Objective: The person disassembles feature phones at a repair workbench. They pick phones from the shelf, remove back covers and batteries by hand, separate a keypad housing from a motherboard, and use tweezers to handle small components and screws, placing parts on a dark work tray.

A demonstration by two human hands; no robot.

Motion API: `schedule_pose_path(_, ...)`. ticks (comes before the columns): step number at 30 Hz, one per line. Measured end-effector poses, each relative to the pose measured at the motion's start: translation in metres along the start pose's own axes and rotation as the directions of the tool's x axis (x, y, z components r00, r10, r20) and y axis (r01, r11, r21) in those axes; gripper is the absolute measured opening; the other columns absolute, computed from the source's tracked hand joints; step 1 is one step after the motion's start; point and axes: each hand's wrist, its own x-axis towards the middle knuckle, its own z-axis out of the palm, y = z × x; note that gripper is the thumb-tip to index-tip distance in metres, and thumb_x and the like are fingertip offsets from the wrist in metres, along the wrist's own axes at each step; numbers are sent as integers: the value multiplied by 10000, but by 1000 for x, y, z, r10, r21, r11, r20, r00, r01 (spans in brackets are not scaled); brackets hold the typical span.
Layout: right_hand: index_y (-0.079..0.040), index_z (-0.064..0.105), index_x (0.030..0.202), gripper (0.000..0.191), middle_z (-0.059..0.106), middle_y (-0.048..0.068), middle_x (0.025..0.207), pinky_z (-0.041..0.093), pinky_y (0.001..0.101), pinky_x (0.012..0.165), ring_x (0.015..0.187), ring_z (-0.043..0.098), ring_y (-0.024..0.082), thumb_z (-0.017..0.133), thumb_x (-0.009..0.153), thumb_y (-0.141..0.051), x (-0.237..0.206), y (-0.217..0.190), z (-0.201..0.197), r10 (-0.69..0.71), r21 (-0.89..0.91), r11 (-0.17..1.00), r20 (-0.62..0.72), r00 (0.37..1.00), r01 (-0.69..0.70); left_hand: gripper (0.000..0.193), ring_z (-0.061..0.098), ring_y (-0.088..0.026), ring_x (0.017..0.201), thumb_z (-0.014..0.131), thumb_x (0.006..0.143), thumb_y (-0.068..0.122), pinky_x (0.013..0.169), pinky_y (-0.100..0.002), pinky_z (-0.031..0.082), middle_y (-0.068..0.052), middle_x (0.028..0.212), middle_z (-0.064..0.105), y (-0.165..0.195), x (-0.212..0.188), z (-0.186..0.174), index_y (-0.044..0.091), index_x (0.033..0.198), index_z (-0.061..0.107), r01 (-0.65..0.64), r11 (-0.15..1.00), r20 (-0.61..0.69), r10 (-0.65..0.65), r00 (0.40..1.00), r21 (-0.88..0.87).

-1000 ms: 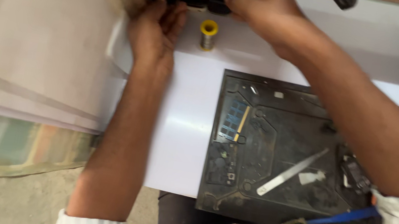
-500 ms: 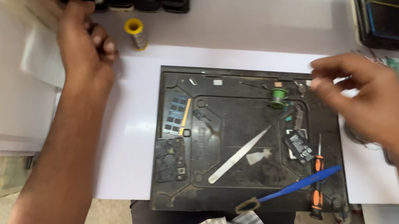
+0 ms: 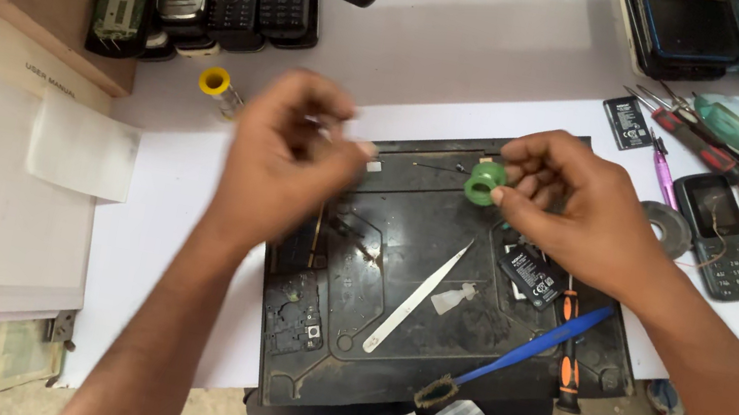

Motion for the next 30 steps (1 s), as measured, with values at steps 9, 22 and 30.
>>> schedule_pose_path(9, 9, 581, 1223, 271, 690, 75, 1025, 569, 274, 785, 919, 682, 129, 654, 976, -77, -8, 2, 15, 107, 610, 772, 153, 982, -179, 421, 629, -55, 749, 867, 859, 276, 627, -227, 537, -21, 1072, 708, 22, -6, 43, 92, 1208, 719, -240, 941, 349, 147, 926, 240)
schedule_pose_path(22, 11, 725, 1147, 265, 679, 28, 890, 455, 268, 657, 761, 555, 83, 748, 932, -143, -28, 21, -42, 178, -51, 980, -196, 964, -192, 251, 571, -7, 732, 802, 883, 113, 586, -171, 466, 20, 941, 656, -23, 1, -5, 54, 1041, 616, 60, 990, -2, -60, 998, 126)
schedule_pose_path(30, -71, 745, 1041, 419, 650, 51, 857, 514, 311, 503, 562, 624, 164, 874, 707, -288, -59, -12, -15, 280, -448, 848, -75, 957, -283, 267, 547, 3, 711, 830, 887, 79, 605, -159, 448, 14, 888, 662, -31, -2, -12, 45, 1019, 600, 108, 990, -92, -100, 991, 89)
